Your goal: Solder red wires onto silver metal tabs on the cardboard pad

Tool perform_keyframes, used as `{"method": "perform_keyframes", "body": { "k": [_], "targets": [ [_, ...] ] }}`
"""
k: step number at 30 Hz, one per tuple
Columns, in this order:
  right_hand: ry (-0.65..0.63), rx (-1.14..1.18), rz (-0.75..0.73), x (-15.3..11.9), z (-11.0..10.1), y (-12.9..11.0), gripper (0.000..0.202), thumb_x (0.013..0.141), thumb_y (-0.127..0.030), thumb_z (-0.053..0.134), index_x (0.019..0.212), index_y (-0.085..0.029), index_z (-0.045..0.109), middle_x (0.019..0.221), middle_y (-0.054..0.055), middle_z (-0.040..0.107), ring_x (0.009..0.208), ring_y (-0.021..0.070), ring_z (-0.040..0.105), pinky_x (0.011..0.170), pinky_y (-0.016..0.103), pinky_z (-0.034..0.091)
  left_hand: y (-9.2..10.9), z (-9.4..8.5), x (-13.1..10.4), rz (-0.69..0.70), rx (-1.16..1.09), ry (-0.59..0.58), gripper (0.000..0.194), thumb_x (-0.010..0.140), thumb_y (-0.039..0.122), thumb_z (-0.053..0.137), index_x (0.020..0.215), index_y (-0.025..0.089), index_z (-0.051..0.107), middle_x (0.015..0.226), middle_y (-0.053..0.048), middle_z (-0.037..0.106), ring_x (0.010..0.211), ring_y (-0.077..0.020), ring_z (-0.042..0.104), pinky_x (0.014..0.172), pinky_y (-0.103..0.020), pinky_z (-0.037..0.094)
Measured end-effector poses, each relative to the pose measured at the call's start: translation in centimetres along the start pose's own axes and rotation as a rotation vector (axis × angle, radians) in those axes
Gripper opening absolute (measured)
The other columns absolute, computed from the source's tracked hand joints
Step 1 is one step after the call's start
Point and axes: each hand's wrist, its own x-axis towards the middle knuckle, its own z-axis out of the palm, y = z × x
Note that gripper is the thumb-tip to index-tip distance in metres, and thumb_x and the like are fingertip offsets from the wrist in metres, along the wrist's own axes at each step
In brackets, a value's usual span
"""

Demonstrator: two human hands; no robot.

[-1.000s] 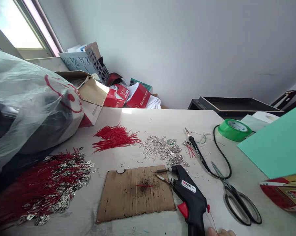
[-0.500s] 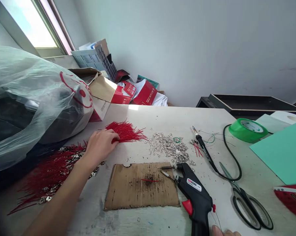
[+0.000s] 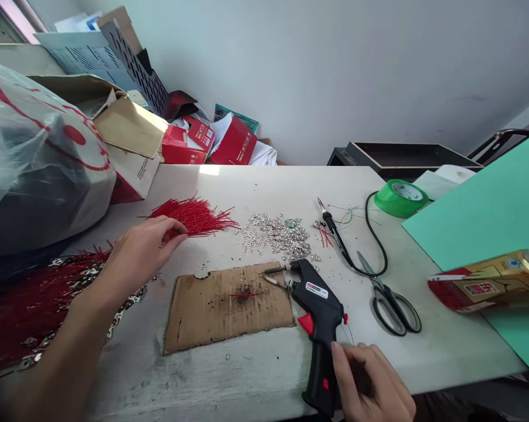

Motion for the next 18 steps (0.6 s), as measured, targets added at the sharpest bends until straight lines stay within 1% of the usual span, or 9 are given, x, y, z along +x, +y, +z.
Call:
{"method": "perform_keyframes", "body": {
  "k": [2, 4, 6, 8, 10, 13, 16, 18],
  "targets": [
    [-0.038, 0.008, -0.013, -0.2, 0.0, 0.5, 0.030, 0.093, -0.045, 0.077, 0.077, -0.022, 0.067, 0.066, -0.001, 0.062, 0.054, 0.0138, 0.054, 0.062, 0.029, 0.046, 1.4, 0.1, -0.7, 0.079, -0.169, -0.122, 0.014, 0.101, 0.026, 0.057, 0.097, 0.021, 0.070, 0.104, -0.004, 0.074, 0.094, -0.0237, 0.068, 0.079, -0.035, 0.046],
    [-0.098, 0.034, -0.004, -0.5, -0.1, 1.1, 0.029, 0.090, -0.047, 0.081, 0.083, -0.022, 0.068, 0.065, -0.003, 0.058, 0.053, 0.0133, 0.051, 0.059, 0.028, 0.045, 3.0, 0.3, -1.5, 0.192, -0.263, -0.240, 0.014, 0.101, 0.025, 0.058, 0.094, 0.021, 0.069, 0.100, -0.003, 0.074, 0.093, -0.0215, 0.067, 0.080, -0.033, 0.047],
    [-0.143, 0.058, 0.003, -0.6, -0.2, 1.6, 0.030, 0.087, -0.047, 0.084, 0.091, -0.022, 0.067, 0.063, -0.005, 0.053, 0.054, 0.0132, 0.049, 0.056, 0.027, 0.045, 4.5, 0.7, -2.2, 0.270, -0.304, -0.307, 0.015, 0.101, 0.024, 0.057, 0.095, 0.022, 0.071, 0.099, -0.002, 0.074, 0.090, -0.0200, 0.066, 0.078, -0.032, 0.046],
    [-0.170, 0.063, -0.005, -0.5, -0.2, 1.9, 0.030, 0.087, -0.045, 0.084, 0.094, -0.023, 0.066, 0.062, -0.006, 0.050, 0.054, 0.0129, 0.048, 0.055, 0.025, 0.044, 5.6, 1.1, -2.7, 0.305, -0.325, -0.359, 0.017, 0.101, 0.022, 0.056, 0.095, 0.023, 0.072, 0.098, -0.001, 0.074, 0.086, -0.0189, 0.065, 0.074, -0.031, 0.045],
    [-0.195, 0.056, -0.039, -0.2, -0.3, 2.0, 0.028, 0.088, -0.041, 0.084, 0.095, -0.022, 0.065, 0.062, -0.006, 0.050, 0.053, 0.0127, 0.049, 0.054, 0.024, 0.045, 6.2, 1.4, -3.0, 0.316, -0.333, -0.389, 0.017, 0.100, 0.020, 0.057, 0.094, 0.023, 0.073, 0.098, -0.001, 0.073, 0.084, -0.0184, 0.065, 0.072, -0.031, 0.044],
    [-0.218, 0.045, -0.099, 0.1, -0.3, 2.0, 0.026, 0.089, -0.039, 0.083, 0.095, -0.022, 0.064, 0.064, -0.005, 0.054, 0.052, 0.0127, 0.053, 0.055, 0.025, 0.048, 6.5, 1.7, -3.1, 0.328, -0.323, -0.392, 0.017, 0.101, 0.019, 0.057, 0.094, 0.023, 0.072, 0.098, -0.001, 0.073, 0.085, -0.0187, 0.065, 0.073, -0.031, 0.044],
    [-0.204, 0.022, -0.053, 0.0, -0.4, 1.8, 0.026, 0.092, -0.043, 0.079, 0.093, -0.022, 0.064, 0.067, -0.003, 0.056, 0.053, 0.0131, 0.054, 0.055, 0.026, 0.047, 6.5, 1.6, -3.0, 0.337, -0.313, -0.395, 0.018, 0.103, 0.022, 0.056, 0.097, 0.022, 0.072, 0.100, -0.002, 0.072, 0.087, -0.0194, 0.065, 0.075, -0.033, 0.044],
    [-0.155, 0.002, -0.007, -0.3, -0.6, 1.4, 0.029, 0.093, -0.048, 0.077, 0.090, -0.022, 0.063, 0.068, -0.002, 0.057, 0.053, 0.0132, 0.053, 0.053, 0.027, 0.045, 6.7, 1.3, -3.1, 0.331, -0.306, -0.388, 0.018, 0.105, 0.023, 0.055, 0.099, 0.021, 0.072, 0.103, -0.003, 0.072, 0.089, -0.0197, 0.066, 0.076, -0.033, 0.044]
  ]
}}
